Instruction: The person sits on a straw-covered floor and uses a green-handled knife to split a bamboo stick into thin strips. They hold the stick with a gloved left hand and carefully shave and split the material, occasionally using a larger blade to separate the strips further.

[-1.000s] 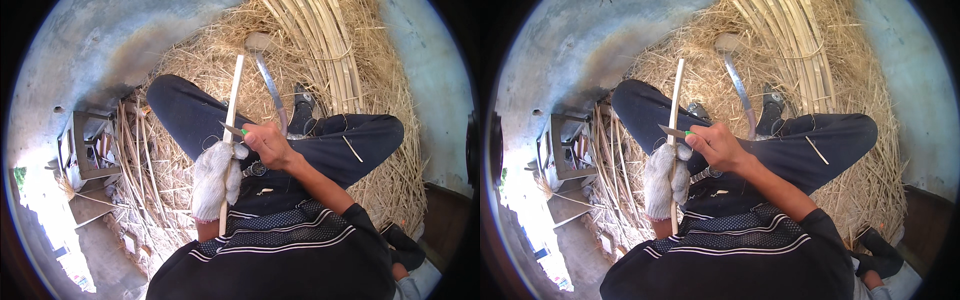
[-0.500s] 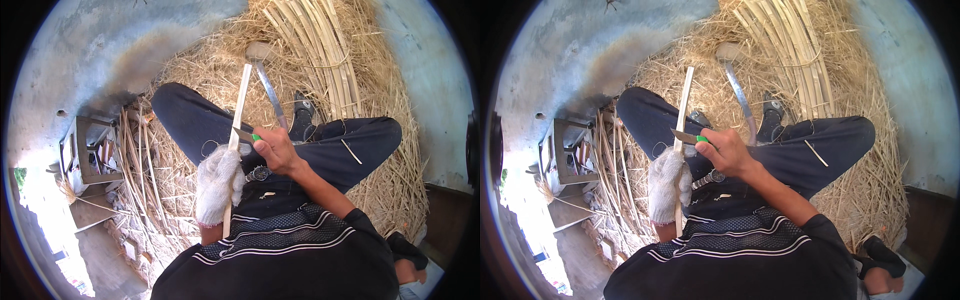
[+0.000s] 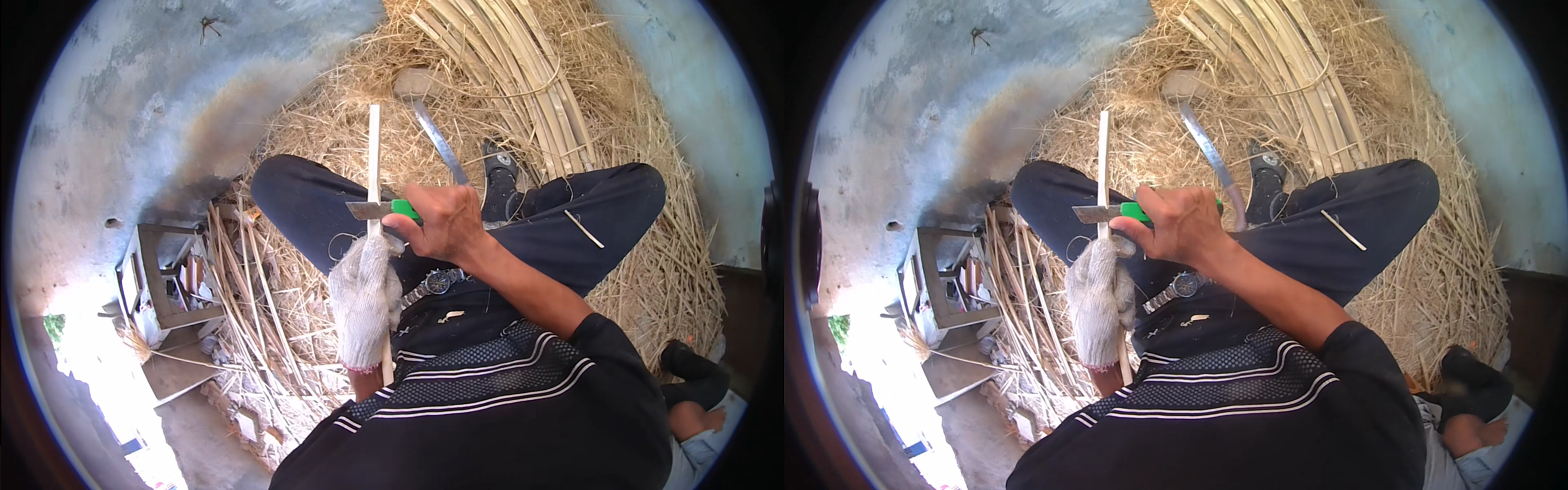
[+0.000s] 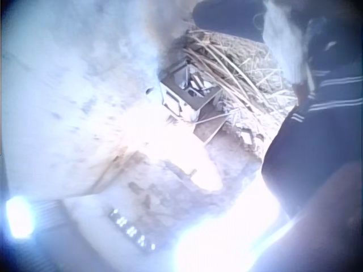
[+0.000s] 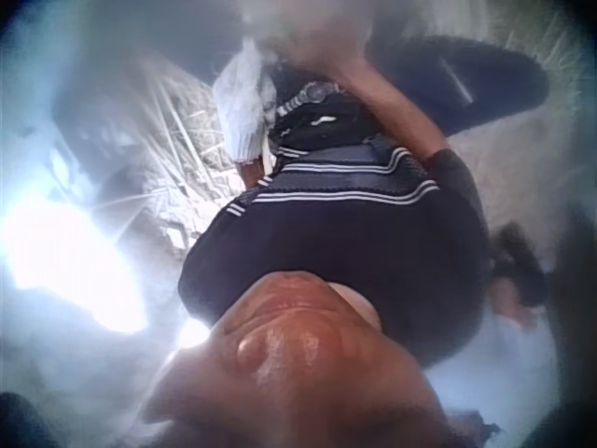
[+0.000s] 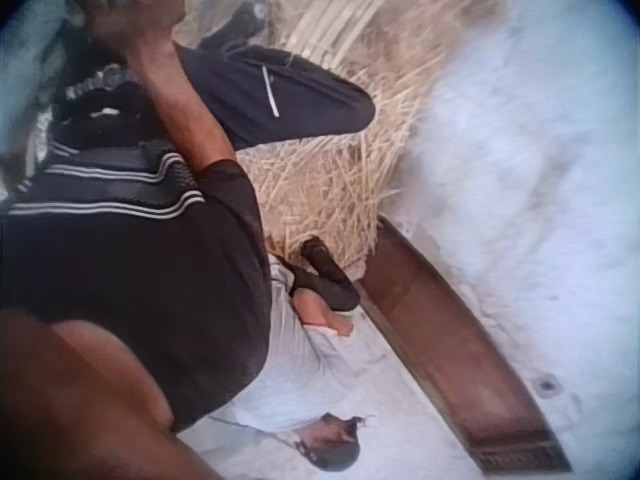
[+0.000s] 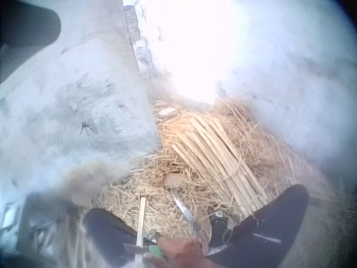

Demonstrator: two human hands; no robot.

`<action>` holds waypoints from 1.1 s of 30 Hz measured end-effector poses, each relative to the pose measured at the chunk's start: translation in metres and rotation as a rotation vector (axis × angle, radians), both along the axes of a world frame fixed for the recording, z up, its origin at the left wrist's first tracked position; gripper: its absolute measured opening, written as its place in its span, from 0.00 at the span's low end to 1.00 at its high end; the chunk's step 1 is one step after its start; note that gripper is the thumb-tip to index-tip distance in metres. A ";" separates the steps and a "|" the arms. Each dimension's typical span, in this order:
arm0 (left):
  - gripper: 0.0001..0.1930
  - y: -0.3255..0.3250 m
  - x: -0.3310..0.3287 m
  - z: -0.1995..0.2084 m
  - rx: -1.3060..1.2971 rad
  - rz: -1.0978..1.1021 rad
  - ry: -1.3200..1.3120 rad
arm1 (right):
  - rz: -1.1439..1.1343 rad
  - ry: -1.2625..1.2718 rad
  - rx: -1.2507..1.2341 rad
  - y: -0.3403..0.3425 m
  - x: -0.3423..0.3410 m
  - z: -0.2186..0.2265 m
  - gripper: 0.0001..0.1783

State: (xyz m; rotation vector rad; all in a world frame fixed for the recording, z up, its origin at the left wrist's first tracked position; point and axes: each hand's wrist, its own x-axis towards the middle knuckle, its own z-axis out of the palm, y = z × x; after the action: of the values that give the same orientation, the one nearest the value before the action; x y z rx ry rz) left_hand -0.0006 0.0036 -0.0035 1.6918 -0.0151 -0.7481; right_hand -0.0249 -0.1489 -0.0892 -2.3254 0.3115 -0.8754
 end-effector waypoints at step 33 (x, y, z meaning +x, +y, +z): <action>0.14 -0.006 -0.003 0.007 0.137 -0.024 -0.033 | 0.163 -0.139 0.066 -0.026 0.022 -0.012 0.33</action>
State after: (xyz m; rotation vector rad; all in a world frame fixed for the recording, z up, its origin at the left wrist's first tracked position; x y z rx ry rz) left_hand -0.0034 -0.0022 0.0034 1.8369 -0.0079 -0.7533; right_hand -0.0030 -0.1746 -0.1011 -2.1816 0.0892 -0.9250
